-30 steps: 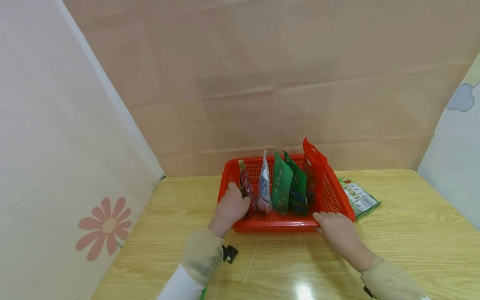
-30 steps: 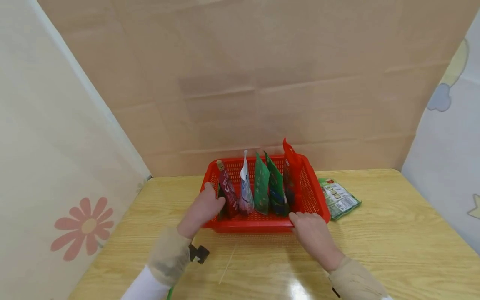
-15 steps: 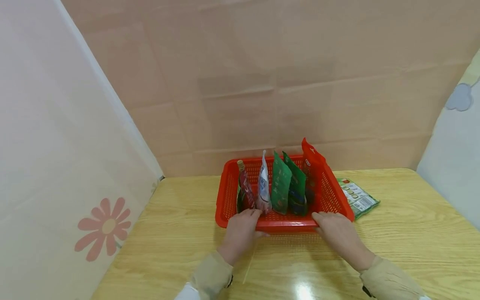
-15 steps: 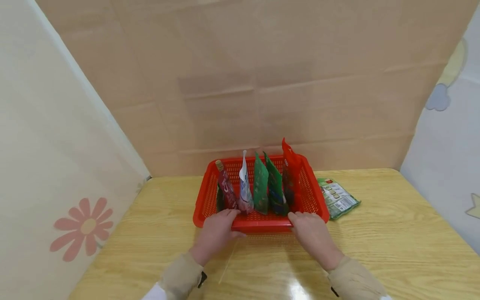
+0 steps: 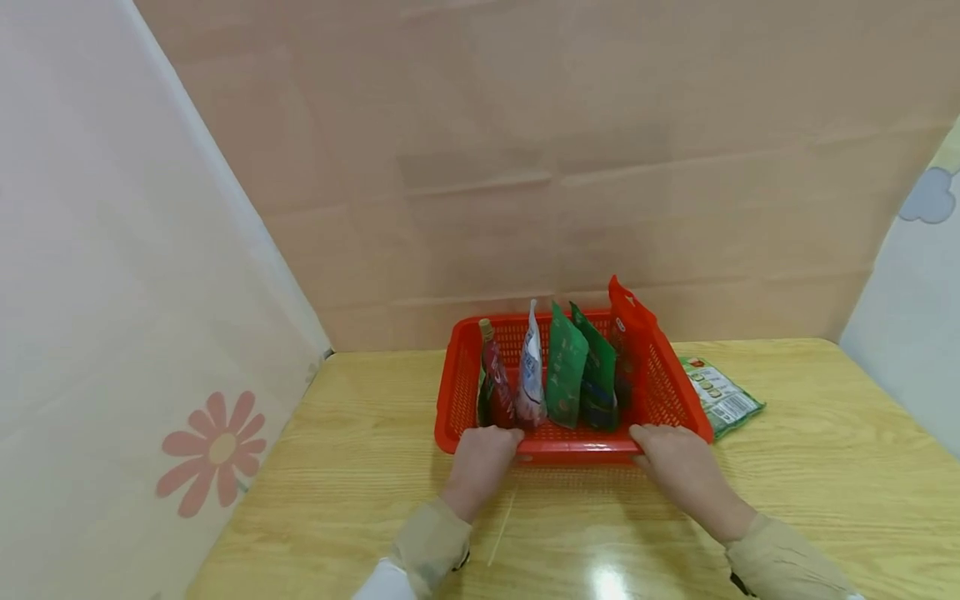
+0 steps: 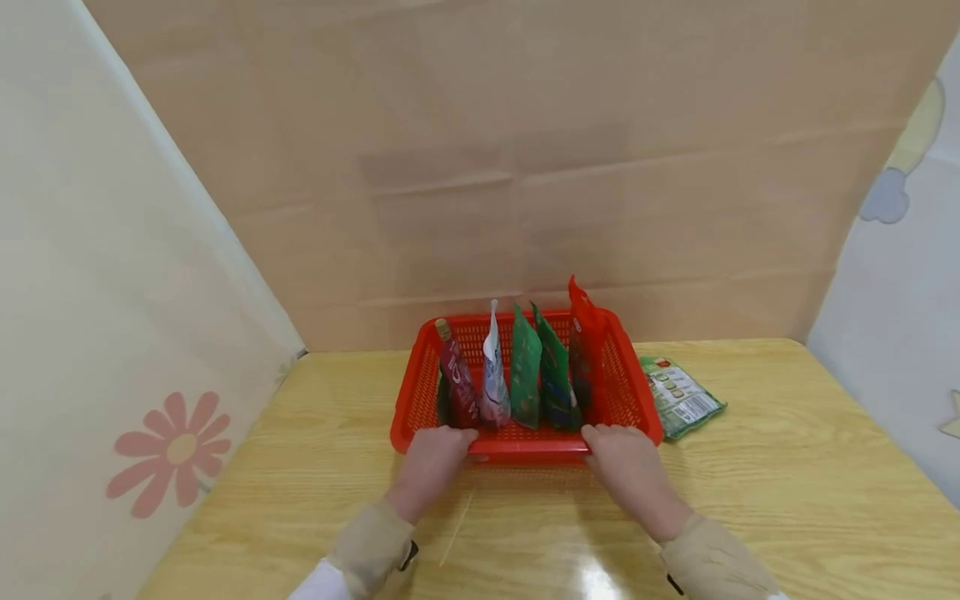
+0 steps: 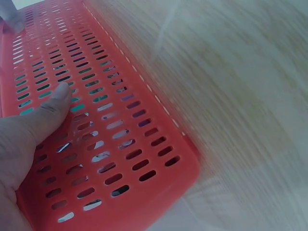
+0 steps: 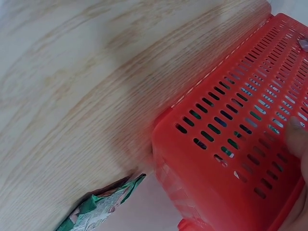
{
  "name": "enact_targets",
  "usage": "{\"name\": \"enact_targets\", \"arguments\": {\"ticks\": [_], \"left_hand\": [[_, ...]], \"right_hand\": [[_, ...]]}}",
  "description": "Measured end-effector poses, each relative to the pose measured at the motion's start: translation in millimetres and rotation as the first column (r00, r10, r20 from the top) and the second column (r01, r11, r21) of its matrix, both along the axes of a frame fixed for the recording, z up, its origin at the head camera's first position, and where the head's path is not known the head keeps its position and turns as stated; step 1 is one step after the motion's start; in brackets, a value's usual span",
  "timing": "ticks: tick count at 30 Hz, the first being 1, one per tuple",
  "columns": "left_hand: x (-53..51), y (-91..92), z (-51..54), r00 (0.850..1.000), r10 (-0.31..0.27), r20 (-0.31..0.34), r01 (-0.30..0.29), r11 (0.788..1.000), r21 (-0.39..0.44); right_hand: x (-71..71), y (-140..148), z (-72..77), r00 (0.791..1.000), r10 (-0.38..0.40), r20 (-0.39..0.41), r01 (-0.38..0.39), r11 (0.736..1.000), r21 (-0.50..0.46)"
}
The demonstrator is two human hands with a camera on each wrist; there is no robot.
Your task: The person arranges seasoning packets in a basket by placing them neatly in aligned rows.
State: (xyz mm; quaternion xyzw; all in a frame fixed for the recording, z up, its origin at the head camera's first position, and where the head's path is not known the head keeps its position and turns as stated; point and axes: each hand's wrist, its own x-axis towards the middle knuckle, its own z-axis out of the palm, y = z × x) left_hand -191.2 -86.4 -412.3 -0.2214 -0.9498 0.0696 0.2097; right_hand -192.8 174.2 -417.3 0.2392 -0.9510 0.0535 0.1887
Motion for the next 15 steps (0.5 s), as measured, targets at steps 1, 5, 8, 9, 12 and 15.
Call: {"name": "enact_targets", "arguments": {"ticks": [1,5,8,9,12,15], "left_hand": [[-0.3,0.4,-0.5,1.0,-0.004,-0.005,0.004,1.0,-0.004],[-1.6,1.4,-2.3,1.0,-0.002,-0.004,0.002,1.0,-0.005],[-1.8,1.6,-2.5,1.0,0.001,0.006,-0.001,1.0,0.005],[-1.9,1.5,-2.6,1.0,0.003,0.009,-0.003,1.0,0.006],[-1.8,0.7,-2.6,1.0,0.003,0.012,-0.003,1.0,0.014],[-2.6,0.8,-3.9,1.0,-0.005,0.015,0.005,1.0,0.024]], "right_hand": [[0.2,0.9,-0.1,1.0,-0.003,0.004,0.003,1.0,-0.007],[-0.2,4.1,-0.7,1.0,0.011,0.005,-0.011,0.998,-0.063],[0.5,7.6,0.7,0.998,0.059,-0.004,-0.059,0.99,-0.127],[0.7,9.2,1.4,0.997,0.077,-0.011,-0.078,0.986,-0.149],[1.3,15.6,6.0,0.992,0.12,-0.027,-0.123,0.967,-0.222],[-0.7,25.7,11.1,0.992,0.111,-0.062,-0.125,0.944,-0.306]]}}
